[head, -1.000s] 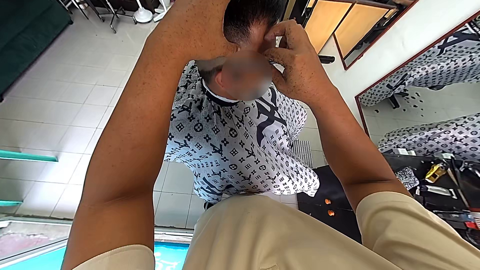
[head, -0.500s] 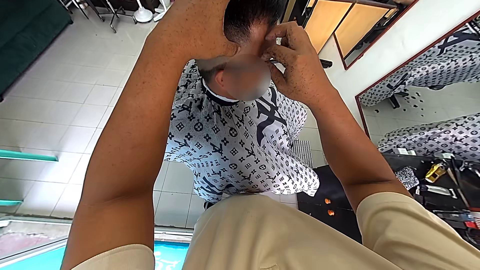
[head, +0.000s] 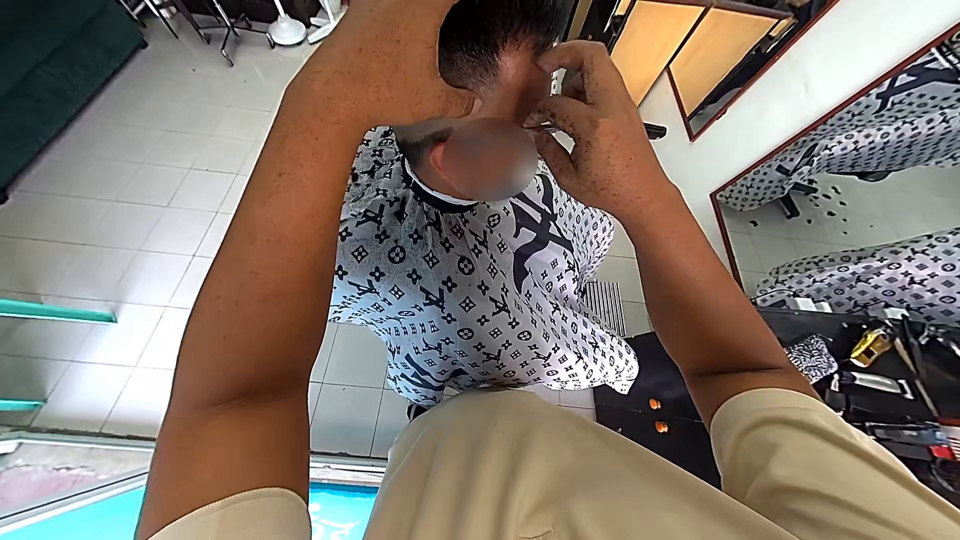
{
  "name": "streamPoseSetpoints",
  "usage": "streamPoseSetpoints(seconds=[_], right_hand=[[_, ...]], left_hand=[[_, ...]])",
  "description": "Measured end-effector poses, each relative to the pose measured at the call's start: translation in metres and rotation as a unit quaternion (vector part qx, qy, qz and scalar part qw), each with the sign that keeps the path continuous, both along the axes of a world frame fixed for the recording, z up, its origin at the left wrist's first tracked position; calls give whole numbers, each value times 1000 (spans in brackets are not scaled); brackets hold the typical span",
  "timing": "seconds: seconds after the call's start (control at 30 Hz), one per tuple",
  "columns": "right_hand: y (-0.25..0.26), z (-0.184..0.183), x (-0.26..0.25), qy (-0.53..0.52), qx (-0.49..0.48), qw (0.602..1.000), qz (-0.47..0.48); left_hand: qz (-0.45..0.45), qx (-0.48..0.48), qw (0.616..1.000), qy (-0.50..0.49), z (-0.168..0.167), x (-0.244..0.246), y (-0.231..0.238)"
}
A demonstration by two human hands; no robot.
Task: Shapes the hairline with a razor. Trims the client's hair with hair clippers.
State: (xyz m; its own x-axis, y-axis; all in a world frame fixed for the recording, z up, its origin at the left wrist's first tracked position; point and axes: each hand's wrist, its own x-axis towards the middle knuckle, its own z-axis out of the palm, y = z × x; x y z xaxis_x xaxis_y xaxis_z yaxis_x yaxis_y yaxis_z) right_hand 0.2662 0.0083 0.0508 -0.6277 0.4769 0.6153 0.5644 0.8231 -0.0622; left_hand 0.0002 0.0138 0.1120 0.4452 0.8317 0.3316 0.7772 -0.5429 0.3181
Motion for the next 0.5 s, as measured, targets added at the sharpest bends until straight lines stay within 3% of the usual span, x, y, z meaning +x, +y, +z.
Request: streamPoseSetpoints(seconds=[0.2,0.3,0.4,0.5], right_hand=[[-24,19,1,38,-15,999,-1],[-37,20,-8,56,-41,997,26],[-42,18,-10,99,-53,992,55],[-43,22,8,145,-69,986,44]], left_hand=[[-138,195,956,-173,-27,-7,-36],[-119,210,945,-222,-40,-7,-56],[-106,162,938,-288,-47,-18,-74],[-40,134,943,-303,-69,-68,-89]])
